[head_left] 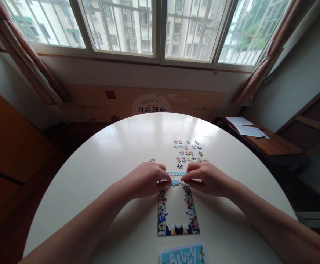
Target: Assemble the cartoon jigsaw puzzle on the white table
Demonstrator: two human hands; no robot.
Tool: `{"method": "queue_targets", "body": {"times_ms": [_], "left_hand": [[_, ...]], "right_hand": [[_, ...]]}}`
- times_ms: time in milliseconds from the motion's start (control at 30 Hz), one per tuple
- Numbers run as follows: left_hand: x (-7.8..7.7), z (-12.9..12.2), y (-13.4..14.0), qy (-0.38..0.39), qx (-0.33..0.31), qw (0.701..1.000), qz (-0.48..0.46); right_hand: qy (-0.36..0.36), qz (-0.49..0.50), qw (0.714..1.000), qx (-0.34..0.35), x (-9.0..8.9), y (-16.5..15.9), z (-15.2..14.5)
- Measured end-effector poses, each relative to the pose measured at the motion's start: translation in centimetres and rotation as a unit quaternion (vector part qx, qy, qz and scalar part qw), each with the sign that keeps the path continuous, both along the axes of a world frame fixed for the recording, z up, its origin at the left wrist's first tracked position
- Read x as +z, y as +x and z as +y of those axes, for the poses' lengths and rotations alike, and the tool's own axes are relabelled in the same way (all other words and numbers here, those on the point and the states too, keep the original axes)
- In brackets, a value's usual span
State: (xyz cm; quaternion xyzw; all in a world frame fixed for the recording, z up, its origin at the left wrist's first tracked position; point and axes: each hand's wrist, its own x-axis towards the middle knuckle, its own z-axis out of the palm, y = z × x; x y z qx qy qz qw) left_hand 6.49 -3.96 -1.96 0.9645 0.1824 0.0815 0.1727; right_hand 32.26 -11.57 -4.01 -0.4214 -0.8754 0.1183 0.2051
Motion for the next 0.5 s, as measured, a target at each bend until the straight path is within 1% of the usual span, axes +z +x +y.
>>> {"method": "queue_targets", "body": {"times_ms": [33,100,167,233,300,400,500], "left_hand": [[0.0,0.0,0.0,0.005,-0.002,1.0,0.003],[0.0,0.1,0.0,0.016,0.008,1.0,-0.004],[0.0,0.4,-0.1,0.032,0.04,0.998,-0.031],[-0.2,0.8,-0.3,0.052,0.078,0.994,-0.058],[-0.4,1.3,-0.6,0.075,0.11,0.988,-0.078],[-0.8,1.8,-0.9,0.103,0.143,0.979,-0.104],[-0.8,2.0,-1.1,0.125,0.163,0.971,-0.122]], "right_hand": [[0.015,0.02,1.0,-0.018,0.2,0.2,0.1],[0.04,0.052,0.995,-0.079,0.9,0.9,0.8],[0.042,0.037,0.986,-0.156,1.7,1.7,2.1],[0.014,-0.017,0.974,-0.225,2.4,2.3,4.1],[-0.044,-0.073,0.958,-0.275,2.8,2.7,6.3],[-0.068,-0.09,0.945,-0.307,2.9,2.6,9.2],[-0.09,-0.104,0.936,-0.325,2.3,2.2,10.9]]}}
